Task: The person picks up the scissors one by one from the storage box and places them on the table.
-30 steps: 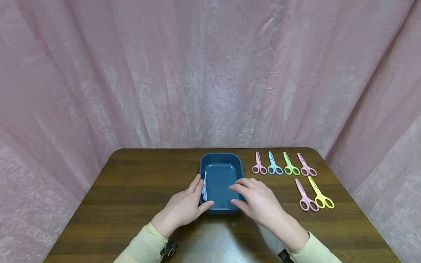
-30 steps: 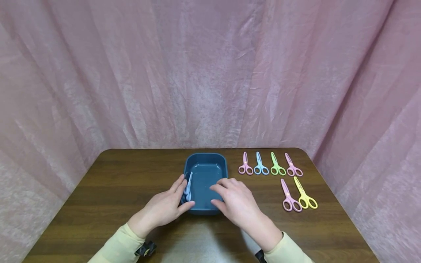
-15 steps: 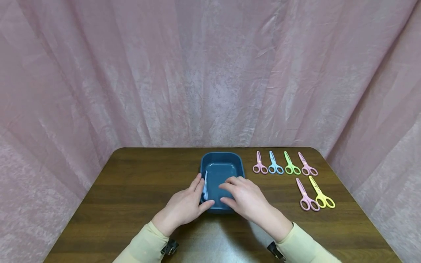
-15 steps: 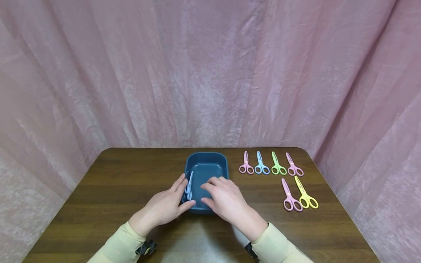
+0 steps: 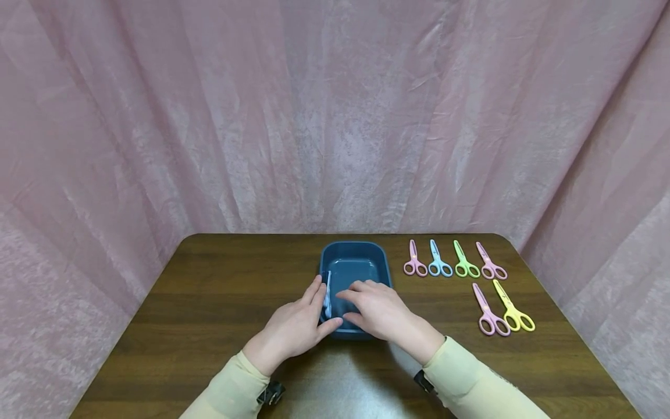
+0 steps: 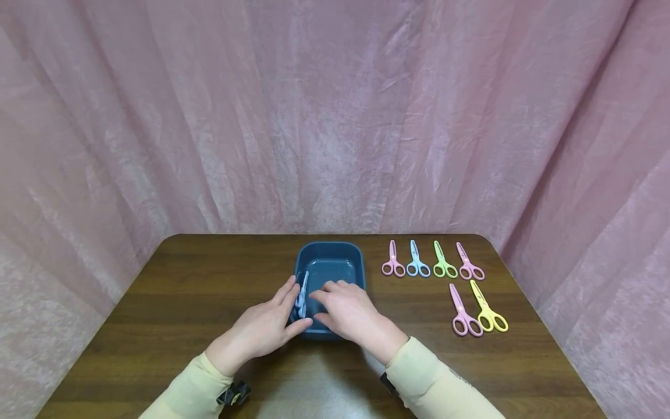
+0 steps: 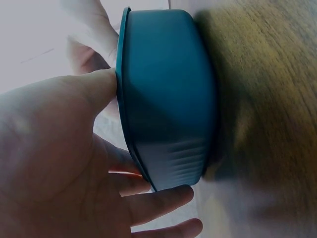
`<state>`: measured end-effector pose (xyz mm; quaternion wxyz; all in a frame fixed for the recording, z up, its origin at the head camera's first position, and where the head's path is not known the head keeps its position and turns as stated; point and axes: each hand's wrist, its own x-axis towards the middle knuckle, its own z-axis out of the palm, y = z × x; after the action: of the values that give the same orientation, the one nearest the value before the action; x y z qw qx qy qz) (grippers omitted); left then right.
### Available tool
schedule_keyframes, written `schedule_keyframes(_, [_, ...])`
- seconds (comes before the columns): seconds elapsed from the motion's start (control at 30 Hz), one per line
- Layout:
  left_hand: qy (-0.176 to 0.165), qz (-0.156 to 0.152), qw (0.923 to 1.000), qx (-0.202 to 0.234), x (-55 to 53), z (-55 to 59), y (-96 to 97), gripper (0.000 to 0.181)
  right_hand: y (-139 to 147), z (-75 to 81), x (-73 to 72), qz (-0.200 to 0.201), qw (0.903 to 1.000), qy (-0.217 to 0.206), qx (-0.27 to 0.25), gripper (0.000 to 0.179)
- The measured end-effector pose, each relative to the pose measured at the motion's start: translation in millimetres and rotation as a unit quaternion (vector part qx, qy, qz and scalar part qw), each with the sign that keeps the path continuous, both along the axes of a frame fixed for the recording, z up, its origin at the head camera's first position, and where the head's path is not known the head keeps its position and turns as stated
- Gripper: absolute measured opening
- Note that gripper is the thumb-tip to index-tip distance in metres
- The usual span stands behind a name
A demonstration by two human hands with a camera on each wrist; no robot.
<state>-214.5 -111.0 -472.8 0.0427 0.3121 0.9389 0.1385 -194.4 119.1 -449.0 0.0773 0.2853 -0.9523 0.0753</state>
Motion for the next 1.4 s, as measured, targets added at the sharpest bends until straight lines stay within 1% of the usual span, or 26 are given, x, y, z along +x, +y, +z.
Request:
schedule_keyframes(0.2, [0.003,-0.002,1.0,-0.001,-0.6,1.9,1.2,0.091,-4.7,-2.8,-4.2,0.015,0.9997,-0.017,0.009,0.049])
schedule_keyframes(0.47, [-0.002,0.0,1.0,0.003,-0.3,2.9,0.7,0.09,-8.8,-4.8,-7.9,0.029,0.9992,-0.013,0.025,0.049])
schedule_keyframes(0.7, [0.019,-0.004,0.9998,0.011,0.9,2.0,0.5,0.087,-10.8,-6.6,-11.2,0.038,0.9984,-0.016,0.04,0.042])
schedule_keyframes(0.8, [0.022,-0.005,0.9997,0.01,1.0,2.0,0.8,0.087,-11.1,-6.8,-12.5,0.039,0.9981,-0.019,0.044,0.042])
schedule_keyframes(0.93, [0.017,-0.003,0.9998,0.012,1.3,2.1,1.0,0.087,-12.2,-7.0,-14.0,0.035,0.9975,-0.022,0.058,0.041])
schedule_keyframes(1.07, [0.015,-0.003,0.9998,0.015,1.4,1.2,1.2,0.088,-12.7,-8.1,-14.7,0.027,0.9969,-0.023,0.071,0.035])
schedule_keyframes(1.23, [0.012,-0.002,0.9998,0.015,1.0,1.2,0.7,0.088,-11.1,-8.3,-14.8,0.017,0.9969,-0.03,0.071,0.028])
schedule_keyframes(1.4, [0.011,-0.002,0.9998,0.014,1.6,0.0,-0.1,0.089,-11.8,-10.1,-16.8,0.009,0.9957,-0.045,0.08,0.03])
